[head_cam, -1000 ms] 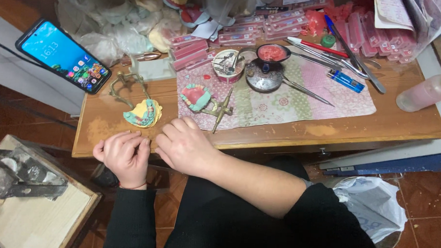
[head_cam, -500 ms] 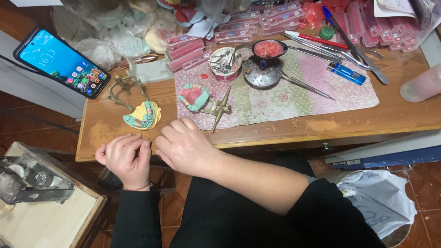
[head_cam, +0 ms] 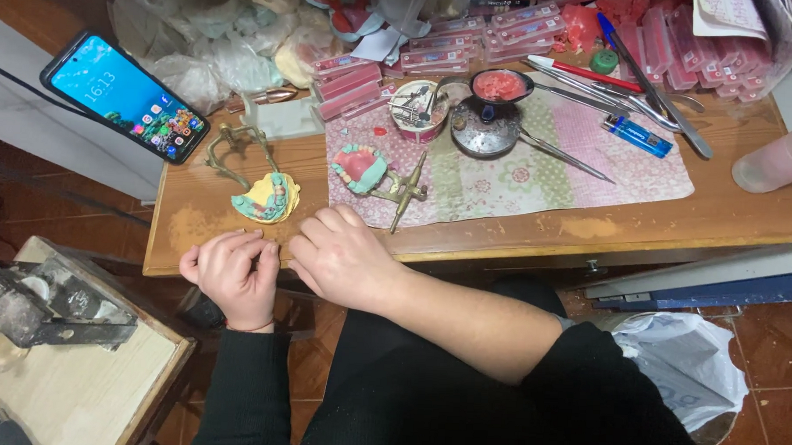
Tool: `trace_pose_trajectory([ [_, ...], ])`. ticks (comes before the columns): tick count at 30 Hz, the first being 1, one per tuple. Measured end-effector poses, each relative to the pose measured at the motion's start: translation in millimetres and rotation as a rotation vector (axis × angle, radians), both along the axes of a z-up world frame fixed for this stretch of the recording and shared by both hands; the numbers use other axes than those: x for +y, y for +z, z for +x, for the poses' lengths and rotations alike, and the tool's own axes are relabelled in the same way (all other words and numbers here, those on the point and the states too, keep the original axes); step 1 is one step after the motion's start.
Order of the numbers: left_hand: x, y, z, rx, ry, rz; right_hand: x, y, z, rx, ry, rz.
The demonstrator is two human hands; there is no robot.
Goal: The person sits at a cluttered workbench and uses a metal sculpting tool to shape and smooth the pink and blue material on two dental models. They hold one model in their left hand while carefully carving the surface with the tool in their right hand, occasionally switching between the two models.
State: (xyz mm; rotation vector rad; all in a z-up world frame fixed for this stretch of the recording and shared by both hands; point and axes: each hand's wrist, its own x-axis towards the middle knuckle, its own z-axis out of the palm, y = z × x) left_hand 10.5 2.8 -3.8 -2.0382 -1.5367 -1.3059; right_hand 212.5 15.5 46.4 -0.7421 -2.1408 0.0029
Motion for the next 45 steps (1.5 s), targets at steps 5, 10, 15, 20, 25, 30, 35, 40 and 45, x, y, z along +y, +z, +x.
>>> trace_pose_trajectory([
  [5, -1, 1, -1, 0.0, -0.005, 0.0, -1, 1, -1, -0.005, 0.006, -0.009],
  [10, -1, 2, -1, -0.006, -0.012, 0.003, -2, 2, -1, 0.003, 0.021, -0.019],
  [15, -1, 2, -2, -0.008, -0.011, 0.004, -1, -2, -2, 0.004, 0.026, -0.034],
  [20, -1, 2, -3, -0.01, -0.016, 0.008, -4, 1, 1, 0.054, 0.058, -0.017],
  [25, -2, 1, -6, -0.025, -0.015, 0.022, -9, 4, 17, 0.083, 0.161, -0.013],
  [30, -1, 0, -6, -0.046, -0.01, 0.036, -8, -8, 58, 0.161, 0.288, 0.078],
  [35, 1, -1, -8, -0.065, -0.004, 0.051, -12, -11, 127, 0.232, -0.013, 0.053],
  [40, 1, 0, -10, -0.072, -0.001, 0.045, -10, -32, 186, 0.335, -0.367, -0.09],
  [45, 1, -2, -8, -0.073, 0.013, 0.053, -5, -23, 185, 0.611, -0.367, -0.551],
])
